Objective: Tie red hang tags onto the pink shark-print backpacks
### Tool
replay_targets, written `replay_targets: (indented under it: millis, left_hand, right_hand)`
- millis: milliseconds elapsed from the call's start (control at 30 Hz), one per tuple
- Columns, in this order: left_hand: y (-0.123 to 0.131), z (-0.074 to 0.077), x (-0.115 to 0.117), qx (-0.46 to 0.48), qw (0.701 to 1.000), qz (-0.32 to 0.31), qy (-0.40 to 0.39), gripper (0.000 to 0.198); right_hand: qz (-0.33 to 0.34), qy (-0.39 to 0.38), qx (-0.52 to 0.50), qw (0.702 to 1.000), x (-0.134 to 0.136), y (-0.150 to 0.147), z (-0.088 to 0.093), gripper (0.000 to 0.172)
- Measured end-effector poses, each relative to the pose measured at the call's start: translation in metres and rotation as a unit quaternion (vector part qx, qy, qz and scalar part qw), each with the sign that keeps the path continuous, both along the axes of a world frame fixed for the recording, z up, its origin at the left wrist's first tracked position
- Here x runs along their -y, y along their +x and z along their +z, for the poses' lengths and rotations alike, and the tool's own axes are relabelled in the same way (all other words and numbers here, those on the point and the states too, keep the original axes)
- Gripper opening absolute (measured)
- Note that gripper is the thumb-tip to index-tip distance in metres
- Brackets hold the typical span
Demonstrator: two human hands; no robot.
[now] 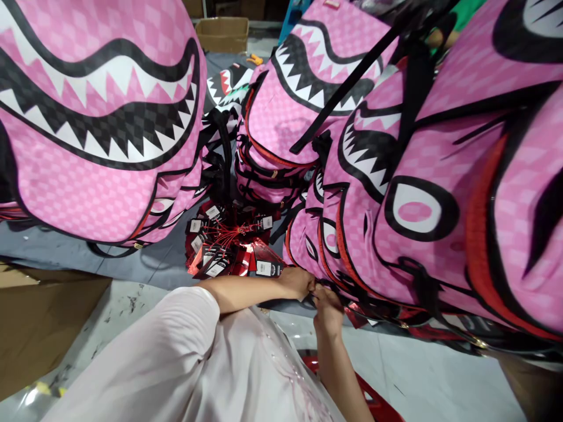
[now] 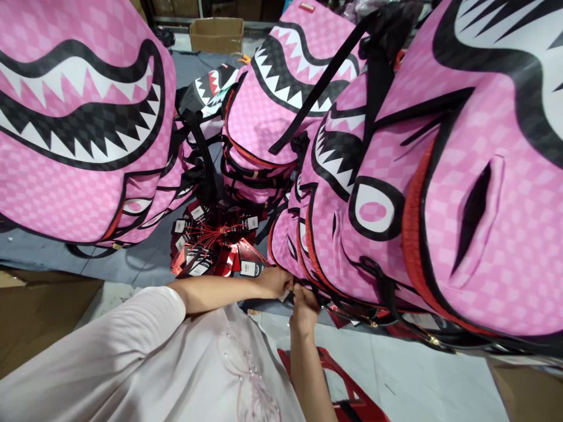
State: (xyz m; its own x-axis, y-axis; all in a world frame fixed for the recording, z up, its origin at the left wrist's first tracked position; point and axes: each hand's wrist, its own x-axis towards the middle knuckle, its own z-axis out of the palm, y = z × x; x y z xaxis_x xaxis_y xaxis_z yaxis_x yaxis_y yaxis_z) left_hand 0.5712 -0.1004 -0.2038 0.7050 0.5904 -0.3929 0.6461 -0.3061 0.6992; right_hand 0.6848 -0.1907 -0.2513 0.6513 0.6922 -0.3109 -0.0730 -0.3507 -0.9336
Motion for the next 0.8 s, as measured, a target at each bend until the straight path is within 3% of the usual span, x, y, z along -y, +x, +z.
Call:
replay_targets:
  millis: [67, 200, 333, 533, 800]
  left_hand:
    - [0.000, 0.000, -0.001, -0.002, 1.000, 0.004, 0.024, 0.014]
    - [-0.002, 0.001, -0.003, 0.007, 0.999, -0.049, -0.016, 0.015]
    - [-0.004, 0.002, -0.003, -0.014, 0.999, -0.017, 0.032, 0.015]
    - [-0.003, -0.003, 0.000, -0.015, 0.999, -0.027, 0.034, 0.017]
    - [-0.002, -0.004, 0.001, -0.008, 0.999, -0.015, 0.035, 0.017]
  right_hand:
    - [-0.013, -0.004, -0.019, 1.000, -0.001, -0.002, 0.001, 0.039]
    - [-0.029, -0.010, -0.041, 0.999, -0.001, -0.003, 0.000, 0.040]
    - [-0.045, -0.015, -0.050, 0.998, -0.002, -0.004, -0.005, 0.045]
    - [-0.033, -0.024, -0.040, 0.998, -0.002, -0.004, -0.007, 0.037]
    - [-0.040, -0.034, -0.030, 0.998, -0.001, -0.004, -0.011, 0.040]
